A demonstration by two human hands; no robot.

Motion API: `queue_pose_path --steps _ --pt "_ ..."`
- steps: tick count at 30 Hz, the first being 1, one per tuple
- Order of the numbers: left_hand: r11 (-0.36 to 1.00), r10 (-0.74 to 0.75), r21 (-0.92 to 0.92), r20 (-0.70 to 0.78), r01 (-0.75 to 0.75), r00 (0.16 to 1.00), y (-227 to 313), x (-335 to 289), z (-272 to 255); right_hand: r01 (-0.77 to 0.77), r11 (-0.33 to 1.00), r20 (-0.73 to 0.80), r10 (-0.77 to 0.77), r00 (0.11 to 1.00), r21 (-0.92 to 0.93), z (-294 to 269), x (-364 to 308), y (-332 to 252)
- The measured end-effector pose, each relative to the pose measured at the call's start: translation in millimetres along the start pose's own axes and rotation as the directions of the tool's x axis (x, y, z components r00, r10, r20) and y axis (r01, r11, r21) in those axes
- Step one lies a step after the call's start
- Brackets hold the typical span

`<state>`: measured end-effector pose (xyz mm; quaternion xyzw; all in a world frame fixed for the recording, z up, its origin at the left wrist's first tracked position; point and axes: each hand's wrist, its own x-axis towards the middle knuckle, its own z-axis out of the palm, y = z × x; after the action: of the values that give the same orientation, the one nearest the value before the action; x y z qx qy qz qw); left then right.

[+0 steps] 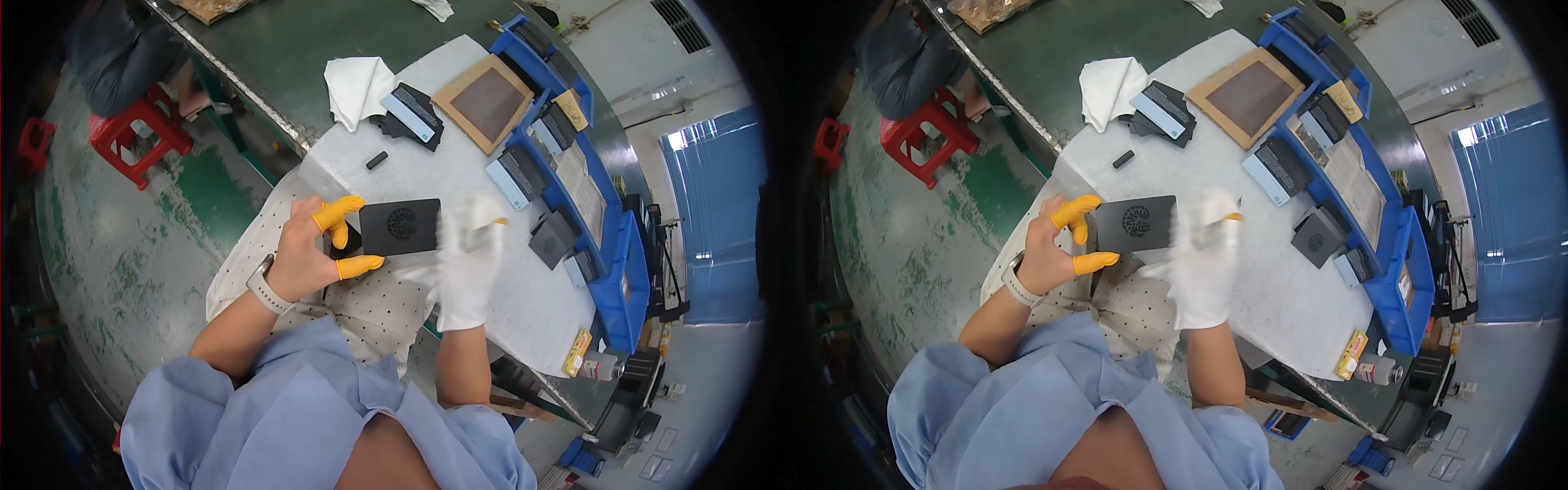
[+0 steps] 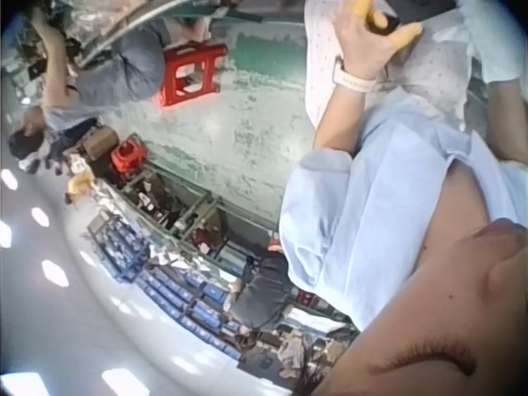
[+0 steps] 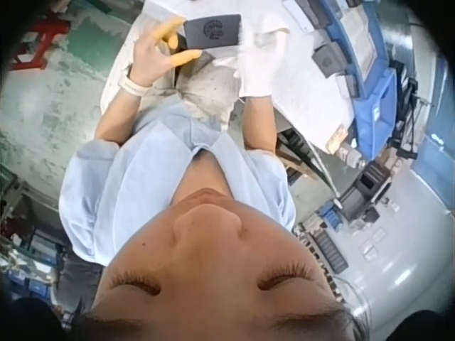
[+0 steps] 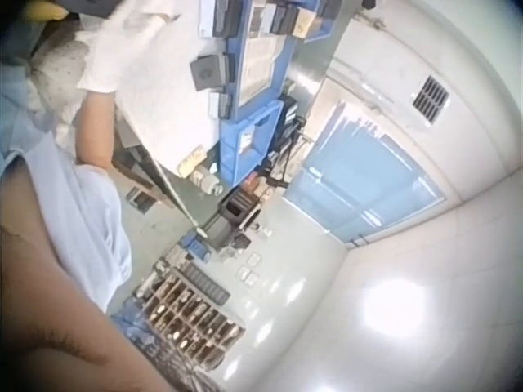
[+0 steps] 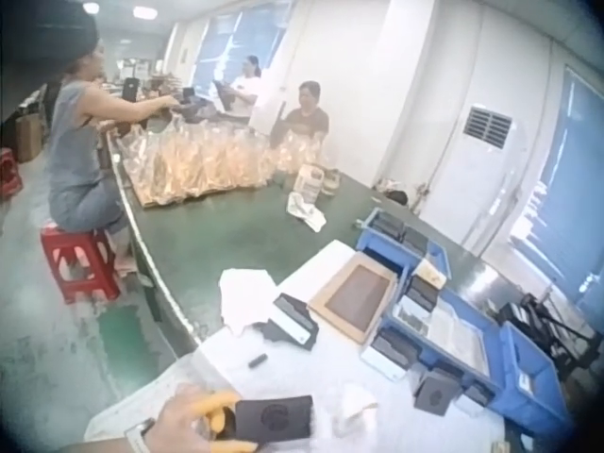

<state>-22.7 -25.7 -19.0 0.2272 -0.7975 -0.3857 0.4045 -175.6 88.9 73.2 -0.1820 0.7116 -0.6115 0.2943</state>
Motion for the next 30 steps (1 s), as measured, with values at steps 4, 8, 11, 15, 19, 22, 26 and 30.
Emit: queue_pose_path --steps 4,8,11,15,19,22,26,30 --pt "1.000 -0.016 0.020 0.018 0.016 1.000 -1.3 0.1 -3.3 0.181 0.979 -0.244 -0.199 0.949 -0.094 -33.7 22.6 9.9" --pt "0.998 -0.047 -0.045 0.003 0.047 0.999 0.5 1.2 1.1 0.227 0.961 -0.227 -0.258 0.939 -0.156 -35.3 17.9 7.8" --pt "0.997 -0.052 -0.053 0.022 0.053 0.998 1.3 1.3 0.4 0.213 0.968 -0.224 -0.239 0.945 -0.134 -37.6 21.4 15.5" --pt "0.997 -0.058 -0.042 0.038 0.060 0.998 1.5 1.6 -1.2 0.202 0.972 -0.224 -0.224 0.948 -0.120 -38.6 25.4 24.0" --pt "0.997 -0.064 -0.037 0.037 0.065 0.997 2.7 1.1 -1.4 0.278 0.956 -0.254 -0.293 0.922 -0.094 -36.8 28.6 30.1" --pt "0.997 -0.061 -0.052 0.038 0.063 0.997 2.1 0.9 -1.0 0.219 0.973 -0.234 -0.231 0.944 -0.079 -35.2 22.2 23.5" --pt "0.997 -0.048 -0.054 0.034 0.050 0.998 1.2 0.6 -1.3 0.196 0.976 -0.221 -0.214 0.952 -0.098 -32.2 16.6 17.8" --pt "0.997 -0.041 -0.060 0.019 0.042 0.999 0.6 -0.5 -1.2 0.182 0.980 -0.237 -0.195 0.952 -0.076 -31.0 14.1 12.2"
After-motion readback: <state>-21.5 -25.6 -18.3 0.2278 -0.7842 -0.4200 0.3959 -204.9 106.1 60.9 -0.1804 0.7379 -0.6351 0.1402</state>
